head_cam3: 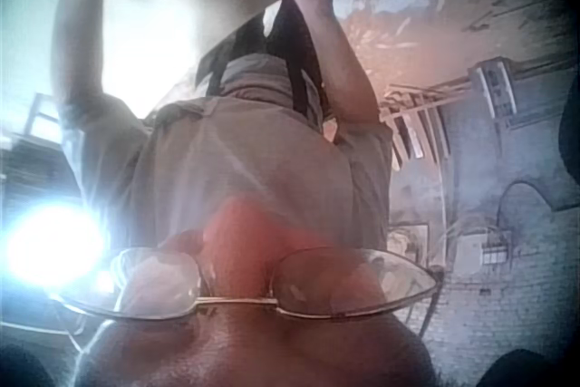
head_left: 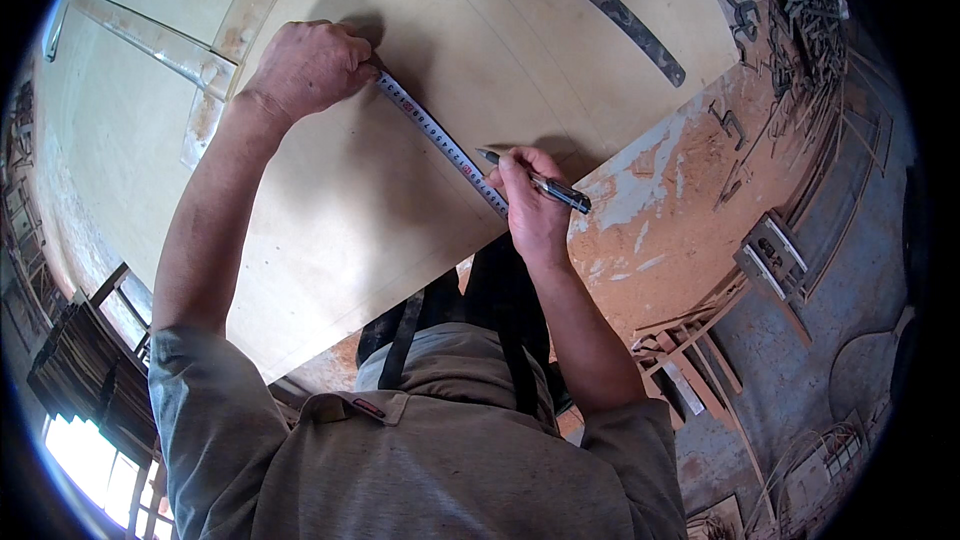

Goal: The person measures a large sheet of plywood with a tape measure and marks points with a pen. They then use a straightedge to draw straight lines connecting the marks on the plywood.

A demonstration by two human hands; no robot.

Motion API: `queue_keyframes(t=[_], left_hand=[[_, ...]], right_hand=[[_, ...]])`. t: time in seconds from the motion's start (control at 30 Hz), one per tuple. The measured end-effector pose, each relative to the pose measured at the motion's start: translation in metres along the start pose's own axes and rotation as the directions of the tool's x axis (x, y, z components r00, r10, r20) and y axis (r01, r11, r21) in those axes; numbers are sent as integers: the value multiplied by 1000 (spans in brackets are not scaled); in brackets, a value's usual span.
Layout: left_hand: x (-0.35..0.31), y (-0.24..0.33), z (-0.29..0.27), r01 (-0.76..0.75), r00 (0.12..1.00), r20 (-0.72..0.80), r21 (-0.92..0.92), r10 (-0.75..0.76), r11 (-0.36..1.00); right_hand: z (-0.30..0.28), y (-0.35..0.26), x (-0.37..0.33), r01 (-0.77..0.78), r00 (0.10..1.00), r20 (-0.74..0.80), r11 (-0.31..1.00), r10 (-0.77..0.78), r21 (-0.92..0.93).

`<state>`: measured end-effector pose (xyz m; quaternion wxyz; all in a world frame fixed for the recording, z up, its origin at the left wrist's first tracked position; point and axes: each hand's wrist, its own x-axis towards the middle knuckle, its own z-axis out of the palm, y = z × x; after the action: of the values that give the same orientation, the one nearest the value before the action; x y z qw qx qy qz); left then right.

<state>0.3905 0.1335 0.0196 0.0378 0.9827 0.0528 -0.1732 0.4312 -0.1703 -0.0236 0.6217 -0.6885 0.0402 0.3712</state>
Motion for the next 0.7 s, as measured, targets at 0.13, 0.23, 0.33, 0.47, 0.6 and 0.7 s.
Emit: queue_keyframes(t=[0.13,0.23,0.33,0.47,0.6,0.7], left_hand=[[0,-2,3,-1,1000,2,-1,1,1000],[0,-2,1,-1,1000,8,-2,1,1000],[0,-2,1,-3,1000,14,4,3,1000],[0,2,-4,13,999,32,15,-13,1000],[0,2,-3,8,1000,24,27,-9,1000],[0,2,-3,11,1000,23,39,-12,999]], right_hand=[[1,0,0,20,1000,7,999,-19,-45],[1,2,0,2,1000,-1,999,-2,-43],[1,2,0,-18,1000,-11,998,17,-60],[1,1,0,-21,1000,4,999,21,-48],[0,1,1,-13,1000,12,996,14,-94],[0,1,1,-12,1000,19,996,13,-86]])
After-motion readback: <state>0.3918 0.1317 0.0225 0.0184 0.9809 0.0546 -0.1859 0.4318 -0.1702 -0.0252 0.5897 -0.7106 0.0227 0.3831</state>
